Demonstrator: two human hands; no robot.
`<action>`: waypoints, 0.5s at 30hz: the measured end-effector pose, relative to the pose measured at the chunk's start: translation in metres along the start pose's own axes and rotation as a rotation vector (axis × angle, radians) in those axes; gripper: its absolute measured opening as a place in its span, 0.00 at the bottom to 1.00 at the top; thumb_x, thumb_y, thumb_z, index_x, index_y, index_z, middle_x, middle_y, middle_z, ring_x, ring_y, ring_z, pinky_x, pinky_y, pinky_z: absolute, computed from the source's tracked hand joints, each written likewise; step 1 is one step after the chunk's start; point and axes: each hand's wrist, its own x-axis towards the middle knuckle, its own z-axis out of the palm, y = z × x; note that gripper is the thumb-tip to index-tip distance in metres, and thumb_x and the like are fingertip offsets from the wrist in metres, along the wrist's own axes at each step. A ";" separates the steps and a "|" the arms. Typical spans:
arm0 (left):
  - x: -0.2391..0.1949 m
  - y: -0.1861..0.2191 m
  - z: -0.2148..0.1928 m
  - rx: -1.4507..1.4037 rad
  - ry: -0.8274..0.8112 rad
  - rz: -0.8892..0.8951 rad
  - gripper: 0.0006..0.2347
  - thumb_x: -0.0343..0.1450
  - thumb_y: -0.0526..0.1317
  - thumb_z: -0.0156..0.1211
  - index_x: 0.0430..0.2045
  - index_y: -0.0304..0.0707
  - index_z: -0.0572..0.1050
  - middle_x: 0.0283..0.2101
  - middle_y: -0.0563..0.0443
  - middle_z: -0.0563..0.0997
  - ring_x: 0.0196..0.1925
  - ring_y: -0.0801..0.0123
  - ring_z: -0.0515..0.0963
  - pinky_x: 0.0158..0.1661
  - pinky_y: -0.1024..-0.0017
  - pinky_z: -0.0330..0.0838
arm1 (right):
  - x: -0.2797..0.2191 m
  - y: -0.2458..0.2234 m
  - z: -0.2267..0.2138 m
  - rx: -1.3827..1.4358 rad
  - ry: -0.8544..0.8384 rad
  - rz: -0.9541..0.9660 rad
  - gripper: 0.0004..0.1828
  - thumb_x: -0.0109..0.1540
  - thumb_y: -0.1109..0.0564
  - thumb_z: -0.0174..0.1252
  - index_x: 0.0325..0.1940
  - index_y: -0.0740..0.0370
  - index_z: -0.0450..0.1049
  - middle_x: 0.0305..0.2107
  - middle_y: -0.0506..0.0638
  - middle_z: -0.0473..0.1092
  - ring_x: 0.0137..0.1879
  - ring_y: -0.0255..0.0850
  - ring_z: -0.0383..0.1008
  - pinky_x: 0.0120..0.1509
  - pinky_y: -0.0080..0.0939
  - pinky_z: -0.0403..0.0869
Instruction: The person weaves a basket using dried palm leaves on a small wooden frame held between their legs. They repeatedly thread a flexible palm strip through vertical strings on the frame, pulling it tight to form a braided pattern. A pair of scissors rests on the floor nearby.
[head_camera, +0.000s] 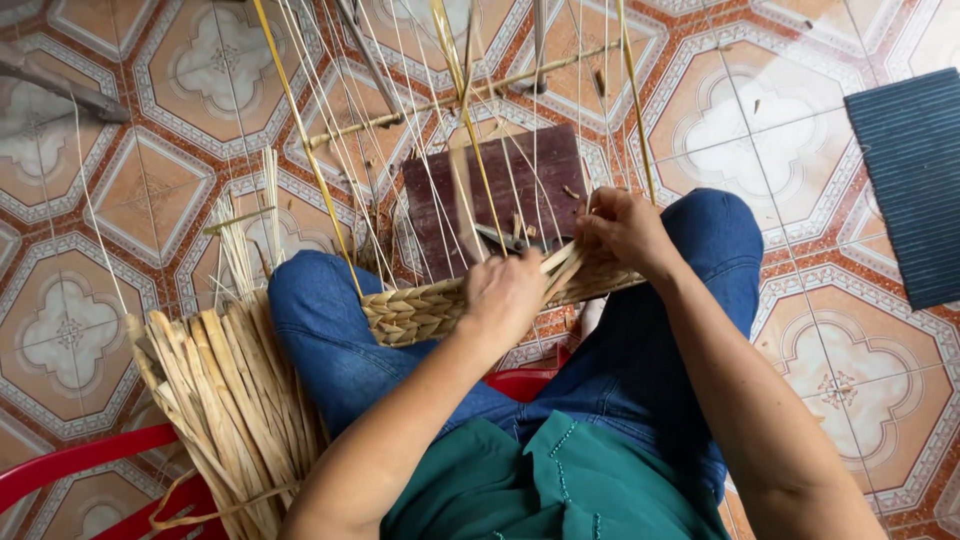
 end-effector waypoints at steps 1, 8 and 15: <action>-0.008 -0.005 -0.009 -0.053 -0.042 -0.032 0.10 0.78 0.42 0.51 0.39 0.33 0.74 0.26 0.43 0.82 0.27 0.59 0.82 0.26 0.62 0.77 | -0.002 -0.009 0.001 -0.055 0.014 0.032 0.06 0.65 0.58 0.62 0.38 0.64 0.76 0.27 0.47 0.76 0.32 0.29 0.72 0.35 0.31 0.73; -0.089 -0.071 -0.019 -0.182 0.050 -0.218 0.12 0.71 0.51 0.56 0.34 0.48 0.82 0.31 0.44 0.85 0.34 0.49 0.84 0.37 0.50 0.76 | 0.011 -0.043 -0.008 0.087 0.118 0.063 0.06 0.67 0.59 0.60 0.38 0.63 0.79 0.28 0.45 0.78 0.26 0.27 0.66 0.29 0.31 0.65; -0.134 -0.114 -0.051 -0.289 -0.043 -0.483 0.12 0.70 0.53 0.59 0.33 0.50 0.83 0.31 0.43 0.84 0.38 0.45 0.82 0.38 0.52 0.77 | 0.041 -0.173 -0.064 0.300 0.334 -0.371 0.05 0.69 0.59 0.60 0.45 0.63 0.78 0.32 0.48 0.78 0.29 0.28 0.71 0.33 0.29 0.71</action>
